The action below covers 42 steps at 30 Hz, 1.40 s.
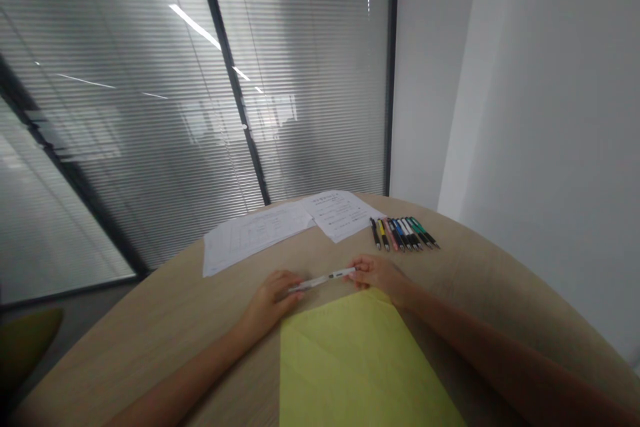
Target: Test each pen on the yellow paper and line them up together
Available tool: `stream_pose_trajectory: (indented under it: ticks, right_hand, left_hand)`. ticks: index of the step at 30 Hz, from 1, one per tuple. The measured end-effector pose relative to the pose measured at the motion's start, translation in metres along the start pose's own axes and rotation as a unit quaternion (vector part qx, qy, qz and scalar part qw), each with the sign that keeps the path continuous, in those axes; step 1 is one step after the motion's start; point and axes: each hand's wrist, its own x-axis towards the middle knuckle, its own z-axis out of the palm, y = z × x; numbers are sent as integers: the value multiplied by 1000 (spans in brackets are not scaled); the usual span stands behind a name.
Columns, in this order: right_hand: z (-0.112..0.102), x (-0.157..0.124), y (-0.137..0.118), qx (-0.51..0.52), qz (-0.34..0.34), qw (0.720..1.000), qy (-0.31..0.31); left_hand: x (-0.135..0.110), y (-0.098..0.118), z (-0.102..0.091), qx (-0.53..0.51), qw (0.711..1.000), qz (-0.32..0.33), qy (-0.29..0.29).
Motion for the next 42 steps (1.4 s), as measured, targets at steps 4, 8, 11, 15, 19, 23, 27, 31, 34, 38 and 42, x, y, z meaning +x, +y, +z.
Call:
stream_pose_trajectory:
  ticks: [4,8,11,15,19,23,27,31,34,38,42]
  right_hand:
    - [-3,2,2,60,3,997,55]
    - [-7,4,7,103,-3,991,82]
    - [-10,7,12,122,-8,989,83]
    - [-14,11,17,152,-12,985,85]
    - [-14,11,17,174,-20,981,89]
    - [-15,11,17,168,-19,981,97]
    - [-16,12,19,159,-19,982,96]
    - [-17,13,20,137,-19,985,103]
    - [-17,13,20,96,-22,989,107]
    - [-14,11,16,29,-29,993,107]
    - [-6,6,11,-34,-18,996,78]
  left_hand:
    - [0,-7,3,26,998,-50,11]
    - [0,-14,7,65,995,-77,5]
    - [0,-15,7,69,994,-89,-7]
    - [1,-15,2,3,993,-116,9]
    - [0,-15,0,-75,977,-196,26]
    - [0,-15,1,-123,970,-208,41]
    - [1,-15,1,-137,967,-207,48]
    - [1,-14,-1,-120,973,-192,51]
    - [1,-14,-1,-112,975,-182,58]
    - [2,-15,-1,-111,980,-159,53]
    - [2,-10,-1,-73,990,-115,26]
